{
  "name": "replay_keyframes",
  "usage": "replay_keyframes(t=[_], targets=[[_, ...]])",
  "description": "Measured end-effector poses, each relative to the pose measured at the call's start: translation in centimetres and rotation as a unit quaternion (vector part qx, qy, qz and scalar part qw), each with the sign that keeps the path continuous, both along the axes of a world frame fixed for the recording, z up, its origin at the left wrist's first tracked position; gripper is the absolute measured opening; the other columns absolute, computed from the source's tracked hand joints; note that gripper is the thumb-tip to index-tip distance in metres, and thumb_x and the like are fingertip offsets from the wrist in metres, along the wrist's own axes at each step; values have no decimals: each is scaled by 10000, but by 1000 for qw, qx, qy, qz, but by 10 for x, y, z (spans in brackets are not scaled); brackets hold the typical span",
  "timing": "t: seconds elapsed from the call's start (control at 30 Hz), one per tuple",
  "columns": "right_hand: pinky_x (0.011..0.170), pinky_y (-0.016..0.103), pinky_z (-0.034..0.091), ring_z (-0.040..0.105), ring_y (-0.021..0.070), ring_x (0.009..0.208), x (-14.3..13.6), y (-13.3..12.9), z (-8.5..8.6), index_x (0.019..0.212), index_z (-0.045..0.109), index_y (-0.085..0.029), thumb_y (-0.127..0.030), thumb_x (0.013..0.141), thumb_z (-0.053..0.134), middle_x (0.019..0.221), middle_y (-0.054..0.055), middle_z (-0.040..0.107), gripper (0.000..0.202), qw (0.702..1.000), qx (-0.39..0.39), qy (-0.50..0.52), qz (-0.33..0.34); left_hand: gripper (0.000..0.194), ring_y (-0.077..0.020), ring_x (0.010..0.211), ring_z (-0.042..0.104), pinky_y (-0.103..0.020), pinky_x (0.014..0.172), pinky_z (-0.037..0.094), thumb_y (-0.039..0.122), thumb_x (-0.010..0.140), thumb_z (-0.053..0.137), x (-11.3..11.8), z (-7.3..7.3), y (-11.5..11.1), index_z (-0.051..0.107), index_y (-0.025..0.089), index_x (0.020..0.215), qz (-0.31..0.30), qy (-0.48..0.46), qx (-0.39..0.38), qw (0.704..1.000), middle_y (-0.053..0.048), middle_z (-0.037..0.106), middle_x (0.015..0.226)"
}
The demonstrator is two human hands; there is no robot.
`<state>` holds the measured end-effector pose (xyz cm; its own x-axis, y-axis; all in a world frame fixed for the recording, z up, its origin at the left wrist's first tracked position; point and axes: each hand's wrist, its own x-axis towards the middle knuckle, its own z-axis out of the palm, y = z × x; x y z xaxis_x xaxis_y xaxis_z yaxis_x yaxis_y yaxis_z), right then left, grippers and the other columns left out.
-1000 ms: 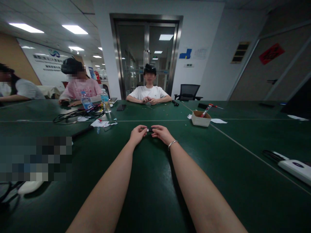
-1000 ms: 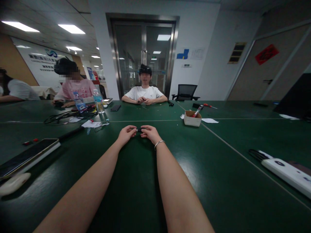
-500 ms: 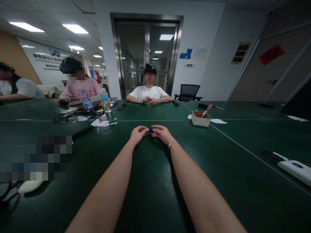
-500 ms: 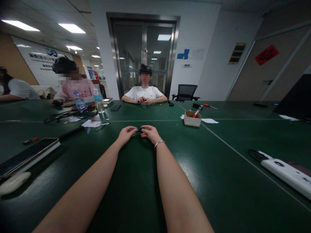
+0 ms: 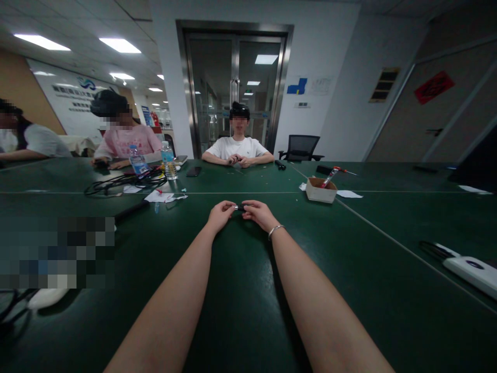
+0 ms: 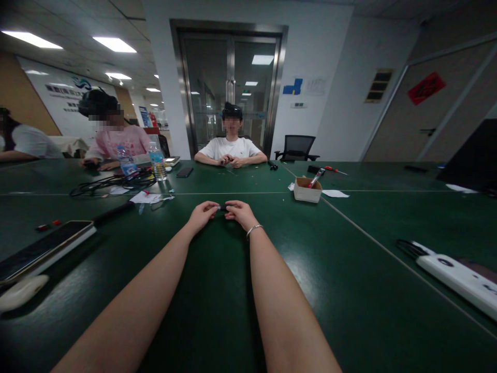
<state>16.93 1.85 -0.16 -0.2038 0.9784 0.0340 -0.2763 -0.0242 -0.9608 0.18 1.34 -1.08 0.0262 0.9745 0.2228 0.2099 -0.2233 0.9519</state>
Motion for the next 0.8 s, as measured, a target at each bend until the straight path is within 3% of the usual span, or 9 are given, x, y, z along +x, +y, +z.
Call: replay_keyframes(t=[0.27, 0.5, 0.8], targets=[[504, 183, 562, 633, 88, 509, 1, 2, -3, 900, 642, -105, -37, 756, 640, 678, 31, 659, 159, 1000, 4, 1, 2, 218, -128, 676, 584, -233, 608, 467, 321, 757, 602, -1, -4, 2, 636, 175, 915, -7, -14, 11, 1000, -21, 613, 710], [503, 183, 558, 633, 88, 497, 0, 4, -4, 896, 632, -100, -16, 771, 604, 677, 32, 660, 154, 1000, -1, 6, -4, 254, -123, 655, 573, -253, 636, 461, 277, 694, 668, -4, -8, 5, 657, 184, 930, -4, 12, 30, 999, -18, 632, 726], [516, 196, 559, 640, 96, 508, 1, 4, -4, 896, 634, -105, -36, 760, 631, 692, 40, 669, 153, 1000, 1, 1, 3, 226, -142, 703, 594, -257, 632, 465, 304, 696, 675, -1, -5, 3, 664, 163, 872, -4, -7, 11, 1000, -50, 657, 782]])
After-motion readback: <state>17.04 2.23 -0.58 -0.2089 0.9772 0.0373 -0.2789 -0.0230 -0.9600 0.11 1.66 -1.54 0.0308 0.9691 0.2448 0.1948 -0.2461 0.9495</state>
